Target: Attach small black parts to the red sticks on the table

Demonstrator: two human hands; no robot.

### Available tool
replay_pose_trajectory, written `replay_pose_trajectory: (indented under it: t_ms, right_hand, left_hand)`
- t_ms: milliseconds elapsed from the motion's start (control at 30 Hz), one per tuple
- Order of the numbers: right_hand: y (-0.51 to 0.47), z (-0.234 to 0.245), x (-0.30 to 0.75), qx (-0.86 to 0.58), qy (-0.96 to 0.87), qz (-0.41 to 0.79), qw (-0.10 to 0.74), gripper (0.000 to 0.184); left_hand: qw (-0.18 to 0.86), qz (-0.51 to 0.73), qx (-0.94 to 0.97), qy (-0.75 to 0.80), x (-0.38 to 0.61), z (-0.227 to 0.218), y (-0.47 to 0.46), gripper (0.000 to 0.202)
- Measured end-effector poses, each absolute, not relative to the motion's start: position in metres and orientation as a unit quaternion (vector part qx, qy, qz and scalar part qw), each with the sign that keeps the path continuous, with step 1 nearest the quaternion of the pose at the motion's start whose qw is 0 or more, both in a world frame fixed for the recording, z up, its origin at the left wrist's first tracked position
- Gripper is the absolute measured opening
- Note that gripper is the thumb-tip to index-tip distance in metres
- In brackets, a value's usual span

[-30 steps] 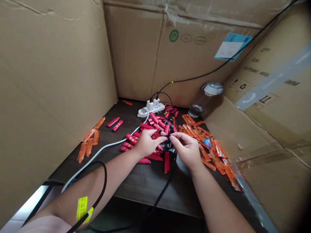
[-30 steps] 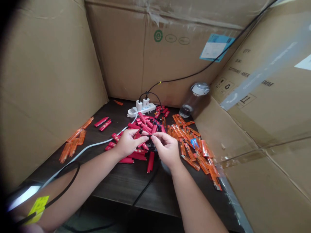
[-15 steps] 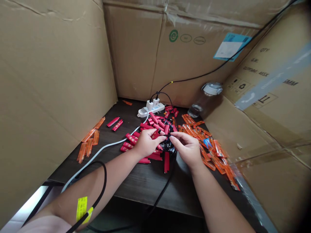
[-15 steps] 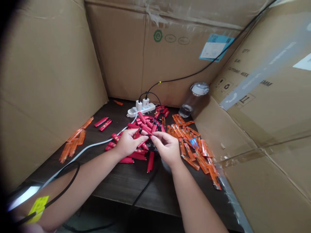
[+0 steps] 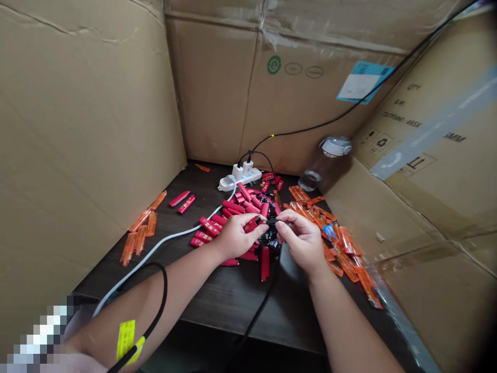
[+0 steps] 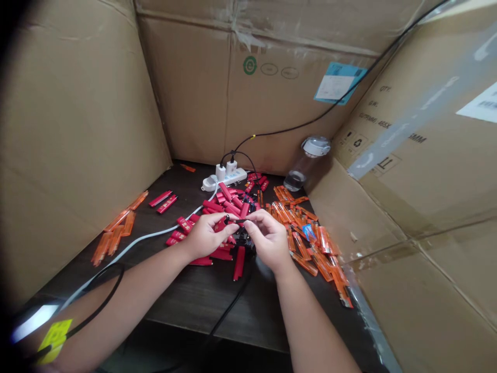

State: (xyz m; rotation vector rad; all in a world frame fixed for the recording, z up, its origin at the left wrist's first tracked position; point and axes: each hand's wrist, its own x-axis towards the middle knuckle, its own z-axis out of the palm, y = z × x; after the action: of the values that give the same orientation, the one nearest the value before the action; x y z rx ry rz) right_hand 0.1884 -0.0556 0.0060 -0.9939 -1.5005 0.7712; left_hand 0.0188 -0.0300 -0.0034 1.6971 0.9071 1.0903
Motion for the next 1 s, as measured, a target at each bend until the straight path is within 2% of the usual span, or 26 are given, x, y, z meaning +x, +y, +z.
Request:
replay_pose_trajectory:
  t_ms: [233,400,633,1000]
  right_hand:
    - [-0.059,0.010,0.186,-0.343,-0.654,0.385,0.553,0.005]
    - [-0.060,0.008,0.186,-0.334,-0.661,0.399,0.540,0.005]
    - [-0.059,0.009,0.194,-0.371,-0.684,0.347,0.524,0.006]
    - [-0.060,0.017,0.199,-0.377,-0.755,0.314,0.435,0.006]
  left_hand:
    - [0.607,0.303,0.675,0.288,0.016,0.002,-0.030,0.006]
    - [0.638,0.234,0.679,0.278,0.015,-0.003,-0.029,0.012]
    - [0.586,0.215,0.707,0.332,0.012,0.001,-0.028,0.018]
    - [0.482,0.199,0.782,0.343,0.011,0.003,-0.028,0.016]
